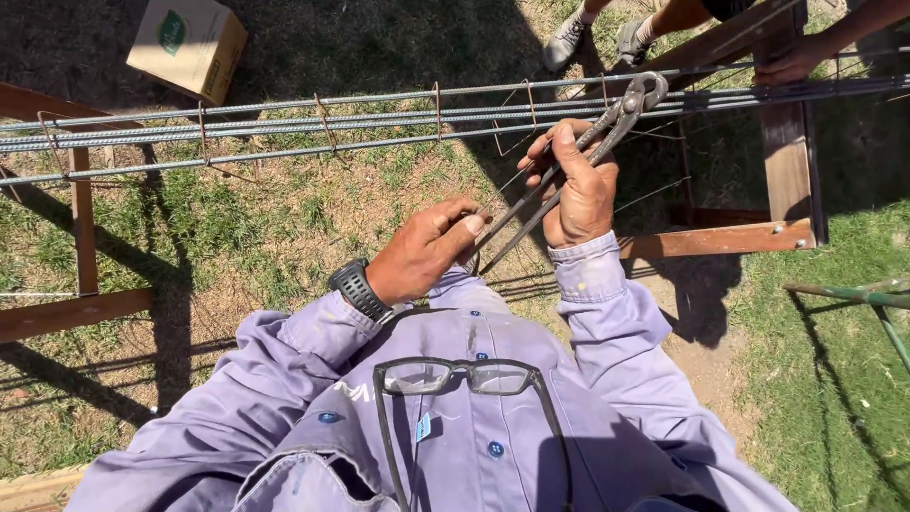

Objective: The person uses a rebar tying tool to twist and secure wire ties around the intersections of a rebar grid. They repeatedly position the tool, rotate the handle to tighten the wire, and move along the grid to secure multiple points.

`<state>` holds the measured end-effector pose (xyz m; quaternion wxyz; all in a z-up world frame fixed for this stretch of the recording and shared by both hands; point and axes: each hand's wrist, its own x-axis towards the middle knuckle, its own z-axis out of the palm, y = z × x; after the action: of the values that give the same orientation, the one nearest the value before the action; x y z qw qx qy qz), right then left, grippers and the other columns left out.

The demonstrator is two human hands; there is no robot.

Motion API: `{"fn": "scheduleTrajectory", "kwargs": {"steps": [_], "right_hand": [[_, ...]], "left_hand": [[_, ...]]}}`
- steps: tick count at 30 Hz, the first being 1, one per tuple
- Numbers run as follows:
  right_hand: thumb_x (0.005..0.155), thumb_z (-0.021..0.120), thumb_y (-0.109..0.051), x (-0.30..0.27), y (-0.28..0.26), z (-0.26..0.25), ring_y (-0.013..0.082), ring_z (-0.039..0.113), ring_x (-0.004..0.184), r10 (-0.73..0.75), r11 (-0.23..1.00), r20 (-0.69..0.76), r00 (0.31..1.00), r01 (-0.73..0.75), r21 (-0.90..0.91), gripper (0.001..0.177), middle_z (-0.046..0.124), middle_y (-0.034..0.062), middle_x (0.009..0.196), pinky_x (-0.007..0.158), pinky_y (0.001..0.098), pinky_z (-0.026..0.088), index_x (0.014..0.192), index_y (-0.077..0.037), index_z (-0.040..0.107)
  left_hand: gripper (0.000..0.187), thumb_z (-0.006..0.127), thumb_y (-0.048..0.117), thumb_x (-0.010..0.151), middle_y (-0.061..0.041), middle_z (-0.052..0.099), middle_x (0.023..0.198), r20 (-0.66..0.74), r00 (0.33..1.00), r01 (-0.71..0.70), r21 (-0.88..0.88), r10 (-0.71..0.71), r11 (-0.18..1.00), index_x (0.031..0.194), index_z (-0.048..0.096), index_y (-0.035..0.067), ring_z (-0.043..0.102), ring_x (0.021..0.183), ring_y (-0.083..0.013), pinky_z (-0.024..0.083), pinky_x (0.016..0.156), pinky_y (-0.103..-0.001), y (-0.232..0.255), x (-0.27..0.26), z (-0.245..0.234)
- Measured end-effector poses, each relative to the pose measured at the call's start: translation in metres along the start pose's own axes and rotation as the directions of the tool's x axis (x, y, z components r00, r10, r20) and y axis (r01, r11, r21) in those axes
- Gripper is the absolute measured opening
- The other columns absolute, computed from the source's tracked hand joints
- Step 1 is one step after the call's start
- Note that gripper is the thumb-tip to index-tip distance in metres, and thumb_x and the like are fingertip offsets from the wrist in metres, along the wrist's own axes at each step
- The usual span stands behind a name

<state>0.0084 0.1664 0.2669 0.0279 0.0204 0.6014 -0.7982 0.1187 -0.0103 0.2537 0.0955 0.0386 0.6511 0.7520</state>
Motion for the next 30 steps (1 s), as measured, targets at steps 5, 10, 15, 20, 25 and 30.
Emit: {"fn": "scheduleTrajectory", "kwargs": {"steps": [5,10,15,20,25,30], "right_hand": [[0.095,0.068,-0.029,0.013,-0.009,-0.017,0.0248,0.073,0.065,-0.007,1.000,-0.050,0.999,0.008,0.020,0.023,0.068,0.0168,0.076,0.047,0.0247,0.057,0.094,-0.007,0.061],[0.094,0.069,-0.030,0.011,-0.020,-0.032,0.0264,0.074,0.066,0.001,0.999,-0.073,0.997,0.003,0.054,0.024,0.068,0.0179,0.077,0.047,0.0251,0.056,0.094,-0.007,0.061],[0.098,0.066,-0.026,-0.010,-0.036,-0.032,0.0262,0.072,0.064,-0.118,0.993,-0.114,0.986,0.115,-0.038,0.022,0.065,0.0189,0.073,0.048,0.0229,0.056,0.093,-0.006,0.058],[0.100,0.064,-0.024,-0.010,-0.033,-0.048,0.0268,0.072,0.064,-0.230,0.969,-0.162,0.960,0.209,-0.134,0.020,0.065,0.0201,0.073,0.046,0.0226,0.055,0.095,-0.006,0.057],[0.099,0.066,-0.023,-0.001,-0.025,-0.082,0.0259,0.072,0.063,-0.191,0.976,-0.287,0.939,0.150,-0.156,0.018,0.067,0.0186,0.075,0.046,0.0237,0.056,0.094,-0.007,0.060],[0.096,0.066,-0.022,0.015,-0.005,-0.137,0.0235,0.072,0.068,0.035,0.998,-0.402,0.915,-0.053,-0.032,0.015,0.069,0.0137,0.083,0.048,0.0238,0.056,0.098,-0.008,0.061]], "left_hand": [[0.040,0.043,0.047,0.106,0.003,0.044,0.071,0.138,0.948,0.315,-0.254,-0.288,0.915,0.098,0.059,0.011,0.045,0.063,-0.0081,0.039,0.053,-0.020,-0.039,0.001,0.003],[0.038,0.041,0.056,0.102,0.012,0.028,0.070,0.280,0.838,0.546,-0.395,-0.469,0.739,0.086,0.045,0.022,0.033,0.058,-0.0009,0.024,0.047,-0.016,-0.021,0.009,0.004],[0.025,0.051,0.031,0.099,0.008,0.036,0.061,0.132,0.660,0.714,-0.419,-0.740,0.562,0.078,0.048,0.018,0.034,0.046,-0.0035,0.024,0.039,-0.015,-0.050,0.023,0.004],[0.019,0.064,0.026,0.085,-0.002,0.053,0.059,-0.126,0.672,0.686,-0.266,-0.730,0.677,0.071,0.062,0.015,0.050,0.051,-0.0126,0.036,0.046,-0.025,-0.193,0.037,0.012],[0.044,0.061,0.022,0.096,-0.027,0.063,0.114,-0.037,0.820,0.568,0.171,-0.571,0.805,0.131,0.046,0.000,0.065,0.103,-0.0387,0.053,0.089,-0.052,-0.092,0.029,0.027],[0.053,0.038,0.035,0.108,-0.020,0.072,0.088,0.336,0.941,0.031,0.024,-0.037,0.999,0.080,0.071,0.004,0.067,0.090,-0.0398,0.049,0.090,-0.048,-0.011,0.020,0.034]]}}
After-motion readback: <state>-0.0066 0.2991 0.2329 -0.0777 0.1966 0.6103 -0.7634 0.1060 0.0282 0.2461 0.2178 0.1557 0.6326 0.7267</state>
